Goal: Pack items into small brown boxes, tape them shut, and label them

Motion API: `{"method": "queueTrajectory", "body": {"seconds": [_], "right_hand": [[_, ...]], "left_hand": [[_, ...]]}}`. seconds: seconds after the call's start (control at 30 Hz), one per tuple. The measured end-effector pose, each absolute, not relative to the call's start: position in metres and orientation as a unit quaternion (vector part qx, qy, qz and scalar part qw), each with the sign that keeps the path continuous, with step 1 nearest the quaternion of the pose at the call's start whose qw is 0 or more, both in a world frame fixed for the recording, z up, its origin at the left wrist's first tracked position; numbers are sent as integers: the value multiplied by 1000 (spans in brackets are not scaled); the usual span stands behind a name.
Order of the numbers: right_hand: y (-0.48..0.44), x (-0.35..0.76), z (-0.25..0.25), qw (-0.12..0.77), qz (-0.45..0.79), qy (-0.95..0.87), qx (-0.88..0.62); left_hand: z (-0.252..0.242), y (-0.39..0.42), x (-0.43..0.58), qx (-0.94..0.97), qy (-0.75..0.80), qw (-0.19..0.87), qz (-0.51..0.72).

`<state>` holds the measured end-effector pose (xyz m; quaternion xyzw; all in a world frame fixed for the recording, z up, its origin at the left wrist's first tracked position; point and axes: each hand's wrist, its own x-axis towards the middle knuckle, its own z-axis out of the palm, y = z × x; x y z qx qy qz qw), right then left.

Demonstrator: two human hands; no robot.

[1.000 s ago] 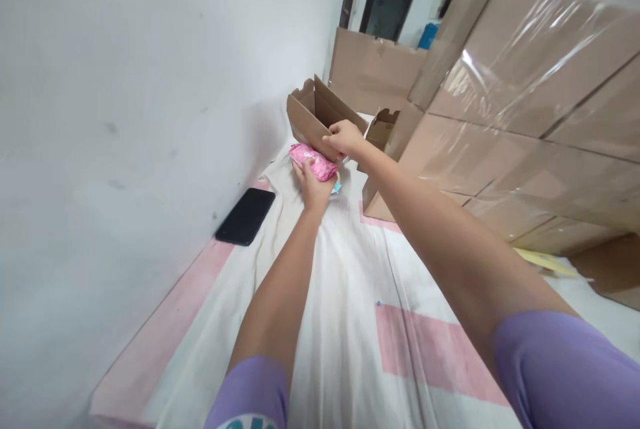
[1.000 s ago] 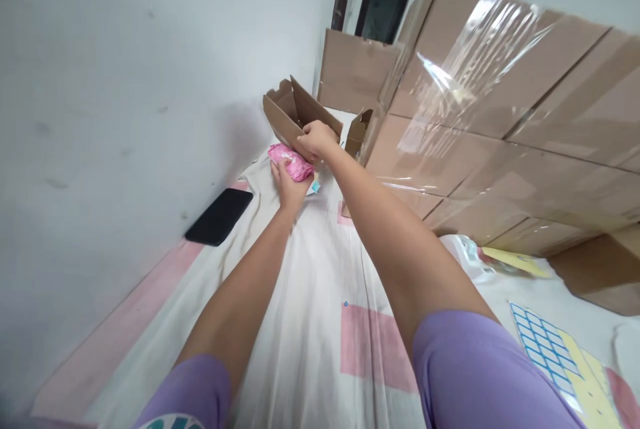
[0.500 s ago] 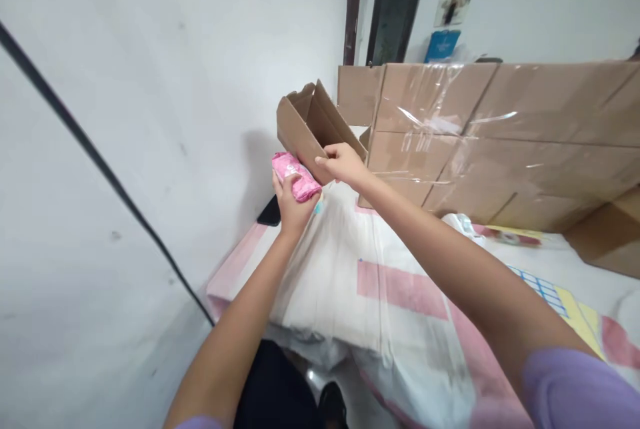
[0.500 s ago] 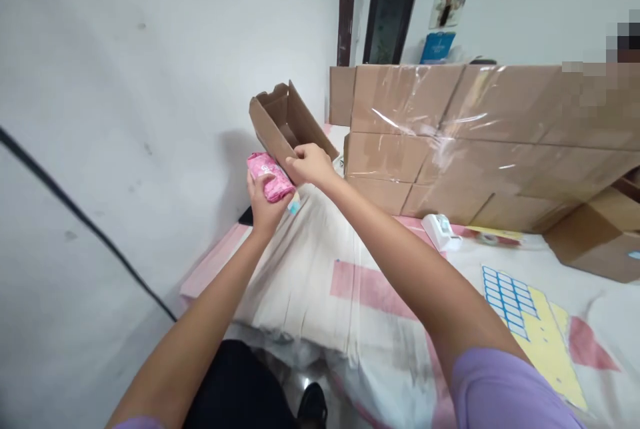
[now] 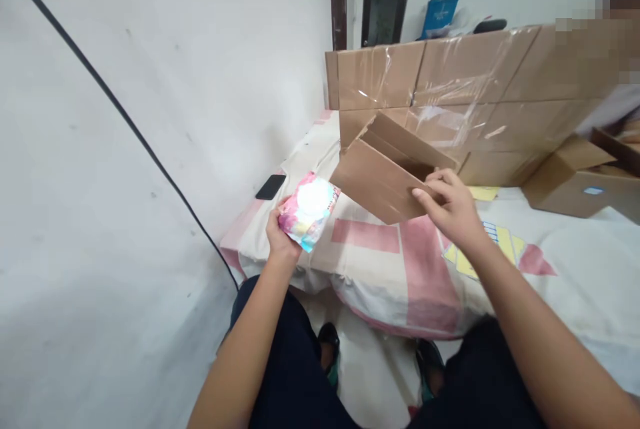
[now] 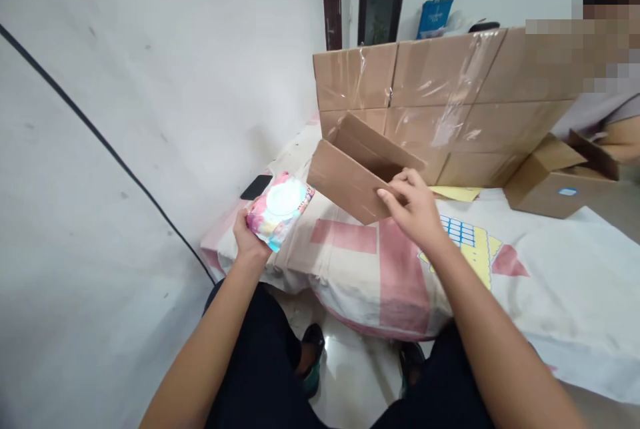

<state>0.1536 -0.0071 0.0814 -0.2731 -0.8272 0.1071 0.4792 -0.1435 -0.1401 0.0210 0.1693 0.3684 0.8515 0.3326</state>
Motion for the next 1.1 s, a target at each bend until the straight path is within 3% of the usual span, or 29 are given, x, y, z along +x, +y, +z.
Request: {"method": "queueTrajectory", "body": {"seconds": [0.23,0.47,0.67,0.8,1.1], "right_hand": [[33,207,64,359,174,-888,-229],[4,200,81,447,-30,-855,-259],[-66,158,98,350,-113,-926,-85],[-100,145,98,326,-130,-930,-107],[-114,149,100,351,-103,-921,-131]], "left_hand": [[29,-141,-155,159,327,385,849],[42,-132,-129,271,292,462,793],[68,-146,-92,296,269,555,730],[71,-149,-74,330,250,644,643],[76,-156,-64,371,231,661,610]]}}
